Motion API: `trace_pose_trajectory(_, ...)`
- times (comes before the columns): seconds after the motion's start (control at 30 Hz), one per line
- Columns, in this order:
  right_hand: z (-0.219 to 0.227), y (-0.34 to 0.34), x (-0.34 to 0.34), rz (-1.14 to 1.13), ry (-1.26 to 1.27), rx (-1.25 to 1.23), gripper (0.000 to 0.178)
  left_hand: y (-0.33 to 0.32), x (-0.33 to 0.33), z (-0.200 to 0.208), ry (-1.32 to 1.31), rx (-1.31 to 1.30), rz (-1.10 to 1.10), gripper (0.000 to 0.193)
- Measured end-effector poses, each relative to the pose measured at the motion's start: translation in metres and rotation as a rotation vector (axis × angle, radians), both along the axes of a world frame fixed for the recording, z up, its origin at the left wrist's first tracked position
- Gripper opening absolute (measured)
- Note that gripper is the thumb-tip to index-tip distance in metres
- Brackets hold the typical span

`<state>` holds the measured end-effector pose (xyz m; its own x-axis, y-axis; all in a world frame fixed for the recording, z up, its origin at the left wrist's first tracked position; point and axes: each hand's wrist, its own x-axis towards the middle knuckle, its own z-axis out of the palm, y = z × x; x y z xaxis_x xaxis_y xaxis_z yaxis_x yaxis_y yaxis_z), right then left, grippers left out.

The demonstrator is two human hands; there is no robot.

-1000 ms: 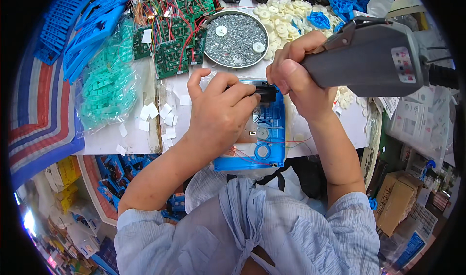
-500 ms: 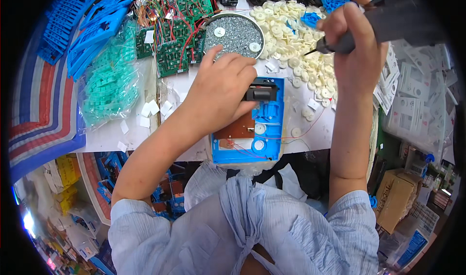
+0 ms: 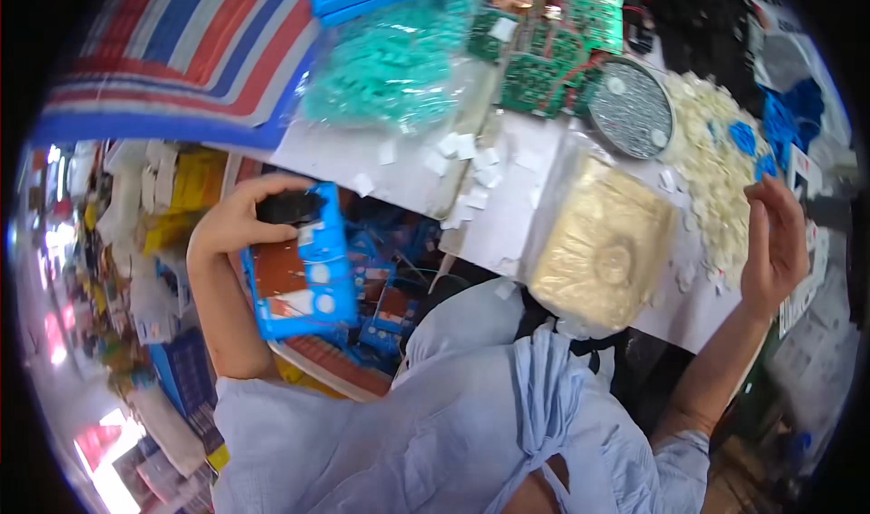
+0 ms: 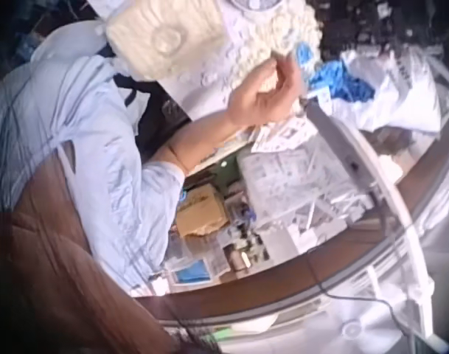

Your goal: Assembling components of a blue electronic device, including circuit boards and casing, using a hot glue gun.

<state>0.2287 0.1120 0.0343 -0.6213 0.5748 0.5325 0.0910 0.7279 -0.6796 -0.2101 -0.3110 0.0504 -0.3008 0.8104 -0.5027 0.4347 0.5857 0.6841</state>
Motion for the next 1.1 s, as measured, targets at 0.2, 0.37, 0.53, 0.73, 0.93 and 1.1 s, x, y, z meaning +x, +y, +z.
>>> trace_pose_trajectory(0.2, -0.01, 0.064, 0.015, -0.092, -0.251, 0.021, 0.026, -0.278, -0.019, -0.159, -0.135, -0.46, 0.735, 0.05)
trace_pose_trajectory(0.37, -0.017, 0.097, 0.016, -0.121, -0.158, 0.06, 0.027, -0.393, 0.03, -0.246, -0.202, 0.297, 1.71, 0.04)
trace_pose_trajectory(0.53, -0.022, 0.094, 0.012, -0.14, -0.115, -0.03, 0.026, -0.354, 0.017, -0.254, -0.26, 0.22, 1.627, 0.033)
trace_pose_trajectory(0.73, -0.014, 0.093, -0.036, -0.177, 0.015, -0.093, 0.028, -0.17, 0.005, -0.19, -0.218, -0.153, 0.83, 0.025)
trace_pose_trajectory(0.93, -0.014, 0.165, -0.112, -0.393, 0.246, -0.095, 0.043, 0.075, 0.1, -0.039, 0.112, 0.376, 0.014, 0.01)
trace_pose_trajectory(1.1, -0.042, 0.2, -0.169, -0.707, -0.048, 0.229, 0.041, 0.172, 0.176, -0.051, 0.097, 0.671, -0.333, 0.017)
